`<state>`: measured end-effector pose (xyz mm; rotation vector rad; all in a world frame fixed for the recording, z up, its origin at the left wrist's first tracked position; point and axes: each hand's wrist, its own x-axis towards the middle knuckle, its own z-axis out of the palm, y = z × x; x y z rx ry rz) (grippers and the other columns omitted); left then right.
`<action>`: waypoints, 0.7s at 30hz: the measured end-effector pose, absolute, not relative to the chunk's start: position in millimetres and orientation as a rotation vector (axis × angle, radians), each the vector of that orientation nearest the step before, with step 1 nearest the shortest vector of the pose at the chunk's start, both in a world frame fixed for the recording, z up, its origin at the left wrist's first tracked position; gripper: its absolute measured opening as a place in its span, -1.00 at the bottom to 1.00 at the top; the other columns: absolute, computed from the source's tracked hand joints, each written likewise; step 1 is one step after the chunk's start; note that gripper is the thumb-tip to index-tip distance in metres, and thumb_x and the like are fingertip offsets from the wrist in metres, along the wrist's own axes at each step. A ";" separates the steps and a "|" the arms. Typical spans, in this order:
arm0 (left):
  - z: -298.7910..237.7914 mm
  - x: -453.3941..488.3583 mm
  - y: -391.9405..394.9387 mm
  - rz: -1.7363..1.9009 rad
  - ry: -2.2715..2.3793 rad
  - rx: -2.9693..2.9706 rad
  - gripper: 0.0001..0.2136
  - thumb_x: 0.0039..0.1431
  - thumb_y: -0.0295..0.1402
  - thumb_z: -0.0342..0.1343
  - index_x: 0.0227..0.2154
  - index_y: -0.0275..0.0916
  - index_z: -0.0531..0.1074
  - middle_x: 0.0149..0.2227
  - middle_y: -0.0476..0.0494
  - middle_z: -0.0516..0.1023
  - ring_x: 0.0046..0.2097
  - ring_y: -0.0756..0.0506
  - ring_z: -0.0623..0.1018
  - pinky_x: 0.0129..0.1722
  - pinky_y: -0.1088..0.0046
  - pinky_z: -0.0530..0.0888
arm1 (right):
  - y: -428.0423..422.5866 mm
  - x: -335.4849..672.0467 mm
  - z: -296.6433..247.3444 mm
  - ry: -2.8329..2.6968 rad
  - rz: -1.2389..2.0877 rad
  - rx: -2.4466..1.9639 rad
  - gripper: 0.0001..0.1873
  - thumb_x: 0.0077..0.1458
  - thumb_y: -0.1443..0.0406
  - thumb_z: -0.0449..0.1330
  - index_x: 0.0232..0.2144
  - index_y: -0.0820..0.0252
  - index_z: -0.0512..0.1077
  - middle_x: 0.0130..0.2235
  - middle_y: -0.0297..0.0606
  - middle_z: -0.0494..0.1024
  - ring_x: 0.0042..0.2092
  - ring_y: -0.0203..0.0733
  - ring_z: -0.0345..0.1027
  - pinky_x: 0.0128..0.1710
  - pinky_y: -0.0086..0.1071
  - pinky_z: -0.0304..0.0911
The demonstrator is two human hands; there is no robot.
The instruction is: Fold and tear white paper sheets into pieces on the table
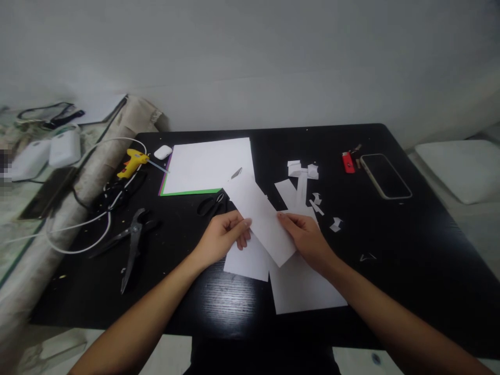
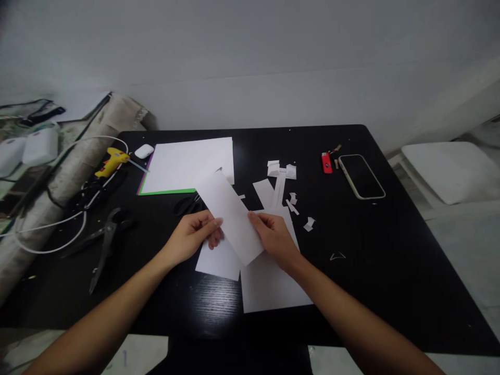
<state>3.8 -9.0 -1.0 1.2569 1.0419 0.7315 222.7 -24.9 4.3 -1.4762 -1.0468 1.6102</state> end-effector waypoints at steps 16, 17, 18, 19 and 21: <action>-2.8 8.2 -10.4 0.650 1.022 1.232 -0.66 0.26 -0.15 0.20 -0.47 -0.36 0.50 -0.53 -0.11 0.57 -0.55 0.01 0.54 -0.52 0.51 0.51 | -27.5 220.7 0.5 -1.022 1.525 -1.435 -0.62 0.13 -0.01 0.31 -0.36 0.19 0.61 -0.35 -0.27 0.59 -0.30 -0.17 0.39 -0.31 -0.35 0.27; -2.8 7.4 -10.1 0.664 1.026 1.239 -0.66 0.27 -0.16 0.20 -0.47 -0.36 0.50 -0.53 -0.11 0.57 -0.55 0.02 0.54 -0.51 0.51 0.51 | -27.4 220.5 1.3 -1.011 1.539 -1.432 -0.62 0.13 -0.01 0.31 -0.38 0.19 0.60 -0.35 -0.27 0.59 -0.30 -0.17 0.38 -0.30 -0.35 0.27; -2.7 6.5 -9.5 0.682 1.031 1.243 -0.67 0.28 -0.16 0.19 -0.47 -0.36 0.50 -0.54 -0.10 0.56 -0.55 0.02 0.54 -0.51 0.51 0.51 | -27.2 220.5 2.1 -1.003 1.554 -1.431 -0.61 0.14 -0.02 0.30 -0.40 0.19 0.60 -0.36 -0.27 0.58 -0.31 -0.17 0.37 -0.31 -0.34 0.27; -2.5 5.5 -8.8 0.703 1.038 1.243 -0.67 0.29 -0.17 0.19 -0.47 -0.35 0.50 -0.55 -0.09 0.56 -0.55 0.02 0.54 -0.51 0.51 0.50 | -26.8 220.6 2.8 -0.995 1.566 -1.430 -0.61 0.14 -0.02 0.29 -0.41 0.19 0.59 -0.38 -0.27 0.57 -0.33 -0.18 0.36 -0.33 -0.34 0.26; -1.9 3.6 -7.5 0.750 1.057 1.243 -0.67 0.29 -0.18 0.19 -0.47 -0.35 0.49 -0.56 -0.09 0.55 -0.56 0.02 0.53 -0.50 0.51 0.50 | -26.0 221.0 3.3 -0.980 1.591 -1.428 -0.61 0.14 -0.02 0.30 -0.41 0.19 0.59 -0.39 -0.28 0.55 -0.34 -0.18 0.35 -0.35 -0.34 0.25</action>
